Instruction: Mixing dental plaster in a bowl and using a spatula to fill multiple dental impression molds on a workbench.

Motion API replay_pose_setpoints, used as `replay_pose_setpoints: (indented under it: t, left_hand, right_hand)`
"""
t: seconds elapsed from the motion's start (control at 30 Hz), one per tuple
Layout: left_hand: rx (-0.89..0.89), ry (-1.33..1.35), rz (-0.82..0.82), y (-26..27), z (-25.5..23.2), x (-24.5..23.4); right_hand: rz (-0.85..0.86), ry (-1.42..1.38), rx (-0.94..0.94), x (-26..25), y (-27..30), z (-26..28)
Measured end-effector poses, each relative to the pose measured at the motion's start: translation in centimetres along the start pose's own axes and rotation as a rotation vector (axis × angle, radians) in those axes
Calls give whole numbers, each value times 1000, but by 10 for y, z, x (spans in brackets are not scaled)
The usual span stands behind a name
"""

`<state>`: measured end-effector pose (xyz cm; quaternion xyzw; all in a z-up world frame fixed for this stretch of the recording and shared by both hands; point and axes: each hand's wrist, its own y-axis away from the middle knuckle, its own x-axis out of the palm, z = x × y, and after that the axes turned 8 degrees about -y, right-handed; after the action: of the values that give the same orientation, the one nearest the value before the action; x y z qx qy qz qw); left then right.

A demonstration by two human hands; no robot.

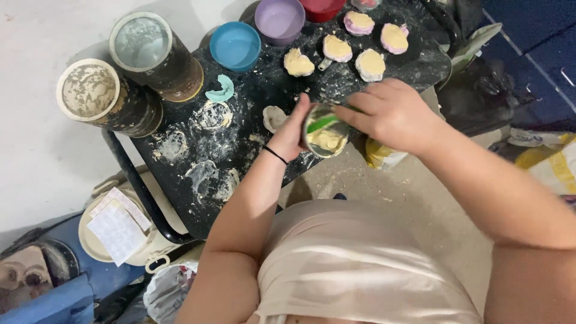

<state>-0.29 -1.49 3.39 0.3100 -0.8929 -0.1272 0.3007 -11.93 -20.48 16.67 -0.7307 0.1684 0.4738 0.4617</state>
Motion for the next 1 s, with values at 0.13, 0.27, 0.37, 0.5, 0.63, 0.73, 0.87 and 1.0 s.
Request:
replay_pose_setpoints:
  t: [0.13, 0.27, 0.37, 0.5, 0.63, 0.73, 0.87, 1.0]
  left_hand:
    - [-217, -174, -121, -21, 1, 8]
    - [307, -49, -226, -3, 3, 20]
    - [552, 58, -347, -9, 19, 13]
    - [574, 145, -315, -27, 39, 1]
    - [585, 168, -175, -30, 47, -6]
    - [603, 204, -153, -33, 44, -3]
    - [615, 173, -165, -33, 48, 2]
    - [652, 131, -181, -36, 47, 1]
  right_hand:
    - [194, 32, -70, -3, -9, -19]
    - [548, 165, 484, 5, 24, 7]
    - [682, -91, 826, -10, -1, 56]
    - [621, -277, 938, -9, -17, 64]
    - [377, 25, 626, 17, 10, 48]
    - [285, -26, 466, 25, 19, 37]
    - [203, 29, 426, 32, 28, 25]
    - [213, -83, 478, 33, 28, 45]
